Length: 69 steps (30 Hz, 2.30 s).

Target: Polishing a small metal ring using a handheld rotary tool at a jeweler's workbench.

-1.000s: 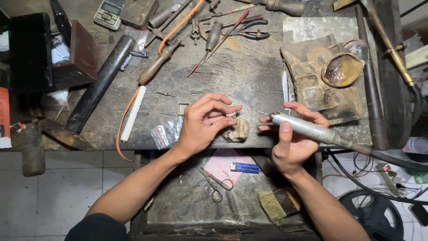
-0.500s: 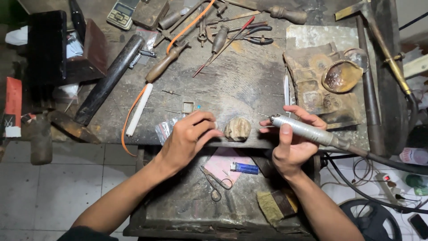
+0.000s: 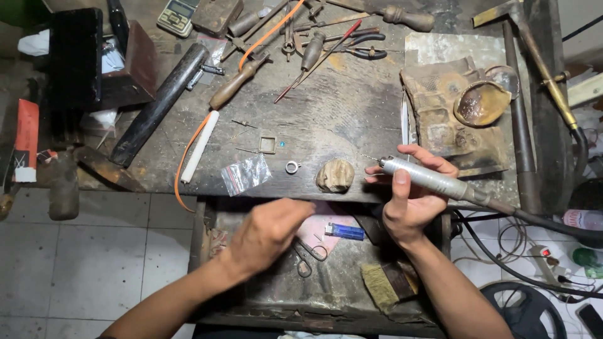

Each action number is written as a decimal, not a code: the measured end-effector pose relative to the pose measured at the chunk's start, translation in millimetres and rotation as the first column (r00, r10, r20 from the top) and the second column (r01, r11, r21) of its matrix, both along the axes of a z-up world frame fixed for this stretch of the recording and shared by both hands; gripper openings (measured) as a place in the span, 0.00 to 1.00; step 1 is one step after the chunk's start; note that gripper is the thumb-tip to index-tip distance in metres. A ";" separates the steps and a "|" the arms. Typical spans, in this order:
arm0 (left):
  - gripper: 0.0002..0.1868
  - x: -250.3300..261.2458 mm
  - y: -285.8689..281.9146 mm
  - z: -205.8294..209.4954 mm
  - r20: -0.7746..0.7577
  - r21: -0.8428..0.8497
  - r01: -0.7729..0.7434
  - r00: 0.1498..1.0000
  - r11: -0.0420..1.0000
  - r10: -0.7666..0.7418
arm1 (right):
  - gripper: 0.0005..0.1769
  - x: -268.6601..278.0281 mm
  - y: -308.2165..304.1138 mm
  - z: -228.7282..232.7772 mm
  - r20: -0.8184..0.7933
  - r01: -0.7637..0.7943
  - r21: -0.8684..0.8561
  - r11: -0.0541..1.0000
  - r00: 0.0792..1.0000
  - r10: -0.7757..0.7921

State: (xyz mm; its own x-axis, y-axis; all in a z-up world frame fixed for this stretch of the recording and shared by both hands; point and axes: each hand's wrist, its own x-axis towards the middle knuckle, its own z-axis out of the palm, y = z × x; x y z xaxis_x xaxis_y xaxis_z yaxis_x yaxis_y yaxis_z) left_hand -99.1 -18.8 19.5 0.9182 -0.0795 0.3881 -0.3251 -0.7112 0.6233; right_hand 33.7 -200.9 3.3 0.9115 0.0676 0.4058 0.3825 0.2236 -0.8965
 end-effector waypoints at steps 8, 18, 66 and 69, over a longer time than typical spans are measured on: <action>0.18 -21.3 -22.3 -30.9 -0.016 -0.020 0.102 0.995 0.995 -0.102 | 0.19 -0.5 -1.3 2.2 -0.005 -0.033 -0.034 0.999 0.999 0.033; 0.23 -6.8 19.9 6.1 0.072 -0.014 -0.100 0.992 0.995 0.101 | 0.19 -0.4 -4.0 -1.6 -0.036 -0.039 -0.027 0.999 0.999 0.038; 0.24 2.3 -23.0 -4.7 -0.405 -0.873 -0.479 0.820 -0.097 -0.405 | 0.19 -35.3 -16.0 -13.7 -0.027 -0.283 -0.115 0.952 0.959 0.281; 0.24 2.4 -21.4 -4.1 -0.401 -0.874 -0.475 0.823 -0.100 -0.403 | 0.19 -35.9 -15.4 -14.0 -0.023 -0.278 -0.123 0.953 0.961 0.277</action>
State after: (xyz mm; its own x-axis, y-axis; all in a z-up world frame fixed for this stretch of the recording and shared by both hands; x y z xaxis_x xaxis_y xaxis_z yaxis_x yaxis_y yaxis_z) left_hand -96.7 -40.2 15.4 0.9143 -0.0090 -0.4050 0.2653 0.7689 0.5817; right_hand -2.1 -216.3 -10.7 0.8516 0.3677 0.3736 0.3165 0.2074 -0.9257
